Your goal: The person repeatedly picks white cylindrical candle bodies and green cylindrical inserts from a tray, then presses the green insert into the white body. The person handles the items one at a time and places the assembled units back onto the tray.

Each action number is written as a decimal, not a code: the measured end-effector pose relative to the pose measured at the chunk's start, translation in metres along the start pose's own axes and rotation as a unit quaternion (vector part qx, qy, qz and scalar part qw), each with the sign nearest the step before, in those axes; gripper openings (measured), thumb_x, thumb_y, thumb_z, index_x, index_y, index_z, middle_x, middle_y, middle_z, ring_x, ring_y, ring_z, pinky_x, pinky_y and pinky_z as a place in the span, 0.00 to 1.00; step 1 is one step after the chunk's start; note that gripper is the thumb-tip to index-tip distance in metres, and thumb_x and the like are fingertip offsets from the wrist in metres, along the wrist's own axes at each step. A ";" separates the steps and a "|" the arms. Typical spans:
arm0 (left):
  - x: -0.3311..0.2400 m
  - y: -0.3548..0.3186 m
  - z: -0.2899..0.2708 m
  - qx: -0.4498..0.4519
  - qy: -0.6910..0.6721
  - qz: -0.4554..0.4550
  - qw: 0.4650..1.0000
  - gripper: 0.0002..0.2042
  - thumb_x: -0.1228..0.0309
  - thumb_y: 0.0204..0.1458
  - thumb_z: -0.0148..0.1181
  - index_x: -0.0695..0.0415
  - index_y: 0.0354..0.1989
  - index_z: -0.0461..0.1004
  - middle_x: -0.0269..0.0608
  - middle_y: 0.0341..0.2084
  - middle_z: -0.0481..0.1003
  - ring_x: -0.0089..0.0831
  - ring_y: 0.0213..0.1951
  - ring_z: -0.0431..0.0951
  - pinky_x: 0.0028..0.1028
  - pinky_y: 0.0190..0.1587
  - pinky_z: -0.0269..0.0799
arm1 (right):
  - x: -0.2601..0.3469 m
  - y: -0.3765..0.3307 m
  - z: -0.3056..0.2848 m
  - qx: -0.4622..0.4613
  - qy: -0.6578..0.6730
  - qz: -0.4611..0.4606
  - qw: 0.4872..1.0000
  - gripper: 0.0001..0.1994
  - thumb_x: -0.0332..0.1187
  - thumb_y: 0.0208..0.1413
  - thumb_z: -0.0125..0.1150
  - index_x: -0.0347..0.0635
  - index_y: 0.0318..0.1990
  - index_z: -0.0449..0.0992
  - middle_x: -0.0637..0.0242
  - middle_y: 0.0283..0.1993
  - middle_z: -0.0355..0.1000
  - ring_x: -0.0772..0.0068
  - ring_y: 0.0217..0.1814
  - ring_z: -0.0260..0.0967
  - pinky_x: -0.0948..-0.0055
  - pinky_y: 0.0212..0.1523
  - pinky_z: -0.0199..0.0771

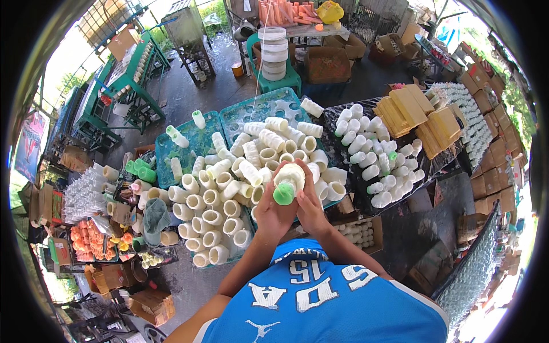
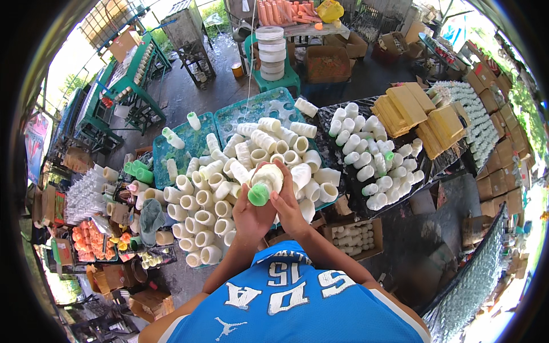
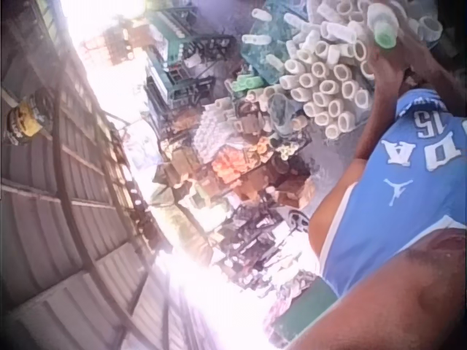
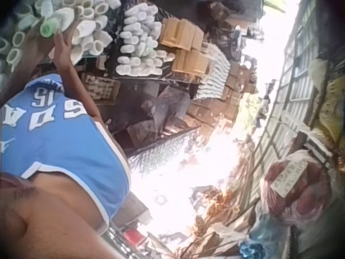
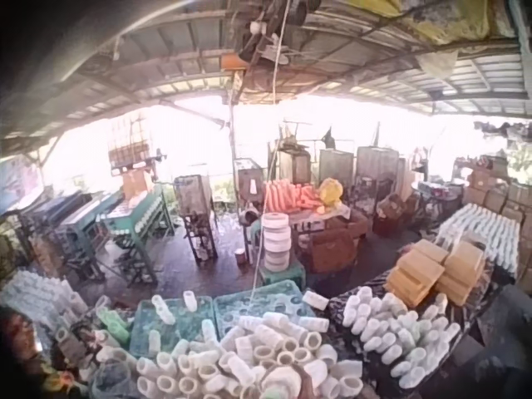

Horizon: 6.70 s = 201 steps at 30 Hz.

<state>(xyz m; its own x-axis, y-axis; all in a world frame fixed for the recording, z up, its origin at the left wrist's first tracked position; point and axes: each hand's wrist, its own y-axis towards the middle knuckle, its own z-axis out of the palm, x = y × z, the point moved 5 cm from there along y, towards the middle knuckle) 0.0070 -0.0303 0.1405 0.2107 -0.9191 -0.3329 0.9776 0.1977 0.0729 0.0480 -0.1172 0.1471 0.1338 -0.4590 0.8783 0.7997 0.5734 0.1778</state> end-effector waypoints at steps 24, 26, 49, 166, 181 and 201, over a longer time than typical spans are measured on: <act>0.005 0.012 -0.010 0.062 -0.124 -0.011 0.990 0.24 0.53 0.78 0.39 0.58 0.69 0.67 0.49 0.65 0.73 0.41 0.68 0.73 0.42 0.73 0.68 | 0.047 -0.002 0.026 -0.112 -0.317 -0.271 0.902 0.18 0.32 0.75 0.47 0.30 0.61 0.77 0.41 0.66 0.75 0.38 0.75 0.69 0.45 0.80 0.54; 0.006 0.007 0.005 0.053 -0.255 -0.048 0.964 0.22 0.53 0.78 0.39 0.57 0.64 0.69 0.47 0.63 0.73 0.42 0.70 0.70 0.42 0.75 0.63 | 0.052 -0.005 0.034 -0.082 -0.332 -0.294 0.892 0.17 0.31 0.72 0.50 0.33 0.59 0.80 0.44 0.64 0.77 0.40 0.73 0.71 0.40 0.81 0.48; -0.009 0.016 -0.051 -0.249 0.134 -0.016 0.959 0.25 0.46 0.77 0.39 0.56 0.57 0.74 0.45 0.51 0.80 0.35 0.53 0.82 0.38 0.57 0.80 | 0.026 0.028 -0.009 -0.037 -0.276 -0.098 0.955 0.13 0.33 0.74 0.57 0.34 0.52 0.84 0.55 0.54 0.84 0.54 0.62 0.79 0.55 0.71 0.68; 0.012 0.022 -0.095 -0.234 0.124 -0.051 0.963 0.21 0.51 0.72 0.55 0.50 0.27 0.70 0.32 0.24 0.74 0.25 0.25 0.72 0.27 0.31 0.69 | -0.011 0.043 -0.022 -0.131 -0.231 0.090 0.960 0.37 0.56 0.76 0.55 0.36 0.17 0.77 0.73 0.15 0.70 0.85 0.18 0.61 0.74 0.22 0.62; -0.041 0.029 -0.083 -0.311 0.259 0.179 0.897 0.28 0.51 0.77 0.46 0.53 0.21 0.64 0.31 0.21 0.65 0.24 0.27 0.64 0.29 0.34 0.60 | -0.023 0.029 0.000 -0.081 -0.251 -0.084 0.961 0.30 0.49 0.82 0.39 0.34 0.35 0.77 0.66 0.32 0.73 0.76 0.34 0.64 0.69 0.40 0.67; 0.009 0.051 -0.111 -0.366 0.301 0.121 0.872 0.20 0.55 0.75 0.45 0.51 0.30 0.65 0.30 0.26 0.66 0.27 0.29 0.68 0.31 0.39 0.70 | -0.052 0.008 -0.072 0.068 -0.206 0.275 0.937 0.41 0.62 0.66 0.64 0.27 0.66 0.67 0.50 0.55 0.75 0.63 0.56 0.76 0.69 0.56 0.77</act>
<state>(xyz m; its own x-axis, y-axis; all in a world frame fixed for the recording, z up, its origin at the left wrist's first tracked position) 0.0592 0.0091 0.0367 0.1586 -0.5180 -0.8406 0.5965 0.7287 -0.3364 0.0895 -0.1372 0.0714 0.2431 0.2157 0.9457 0.5906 0.7405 -0.3207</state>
